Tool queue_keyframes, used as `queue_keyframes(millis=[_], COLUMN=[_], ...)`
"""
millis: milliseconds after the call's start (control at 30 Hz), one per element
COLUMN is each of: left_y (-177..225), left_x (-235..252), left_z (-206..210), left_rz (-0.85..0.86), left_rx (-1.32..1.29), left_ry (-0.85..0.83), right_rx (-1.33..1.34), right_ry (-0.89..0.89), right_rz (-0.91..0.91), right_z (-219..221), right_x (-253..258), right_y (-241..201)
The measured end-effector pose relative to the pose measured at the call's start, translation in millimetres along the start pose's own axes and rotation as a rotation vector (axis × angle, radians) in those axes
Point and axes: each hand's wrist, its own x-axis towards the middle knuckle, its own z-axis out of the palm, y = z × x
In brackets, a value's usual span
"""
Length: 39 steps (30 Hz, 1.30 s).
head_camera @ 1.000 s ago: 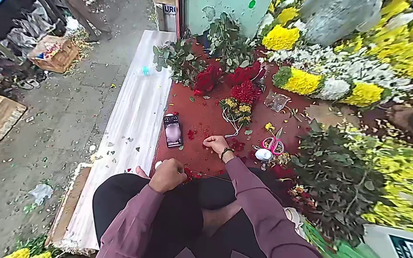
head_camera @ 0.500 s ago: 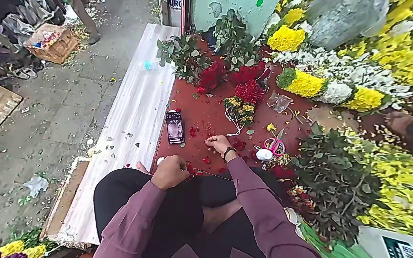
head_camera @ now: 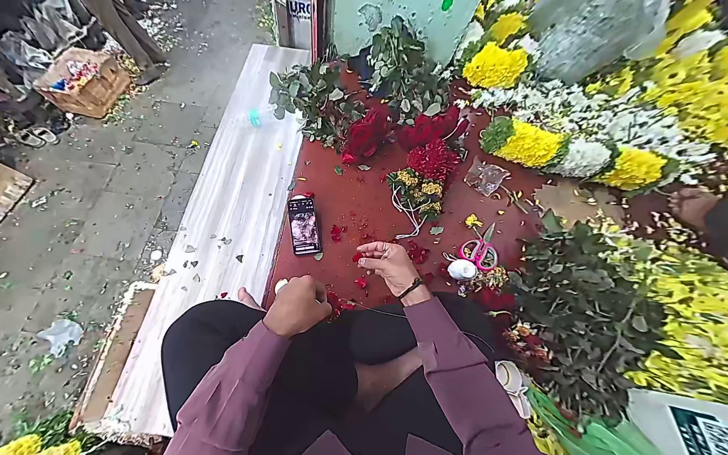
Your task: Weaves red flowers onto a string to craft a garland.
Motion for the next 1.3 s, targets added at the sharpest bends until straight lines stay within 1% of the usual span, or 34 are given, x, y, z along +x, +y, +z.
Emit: queue_keyframes(millis=[67, 200, 300, 400, 567, 667, 767, 867, 933, 1033, 1100, 1200, 1300], left_y=[0, -1, -1, -2, 0, 0, -1, -2, -2, -3, -5, -4, -1], left_x=[1, 3, 4, 4, 4, 3, 3, 2, 1, 0, 0, -1, -1], left_z=[0, 1, 2, 3, 3, 1, 2, 0, -3, -4, -4, -4, -4], left_rz=[-0.002, -0.008, -0.015, -0.017, -0.054, -0.068, -0.074, -0.097, -0.116, -0.111, -0.078, -0.014, 0.044], left_rx=[0.006, 0.011, 0.013, 0.005, -0.019, -0.01, -0.01, -0.04, -0.067, -0.121, -0.179, -0.294, -0.37], left_ry=[-0.006, -0.017, -0.021, -0.022, -0.02, -0.01, 0.021, 0.076, 0.113, 0.155, 0.164, 0.129, 0.103], right_rx=[-0.003, 0.025, 0.037, 0.035, 0.015, -0.075, -0.168, -0.122, -0.027, 0.143, 0.22, 0.229, 0.16], right_ry=[0.0, 0.006, 0.033, 0.032, -0.02, -0.047, -0.022, -0.005, 0.013, 0.01, -0.037, -0.081, -0.024], right_rz=[0.001, 0.062, 0.041, -0.042, -0.177, -0.297, -0.4, -0.474, -0.499, -0.47, -0.411, -0.301, -0.219], right_z=[1, 3, 5, 7, 9, 14, 21, 30, 36, 44, 49, 58, 63], right_x=[0, 2, 2, 2, -5, -15, -26, -41, -52, -70, -81, -91, -89], right_y=[0, 1, -1, 1, -1, -7, -7, -8, -10, -15, -16, -12, -5])
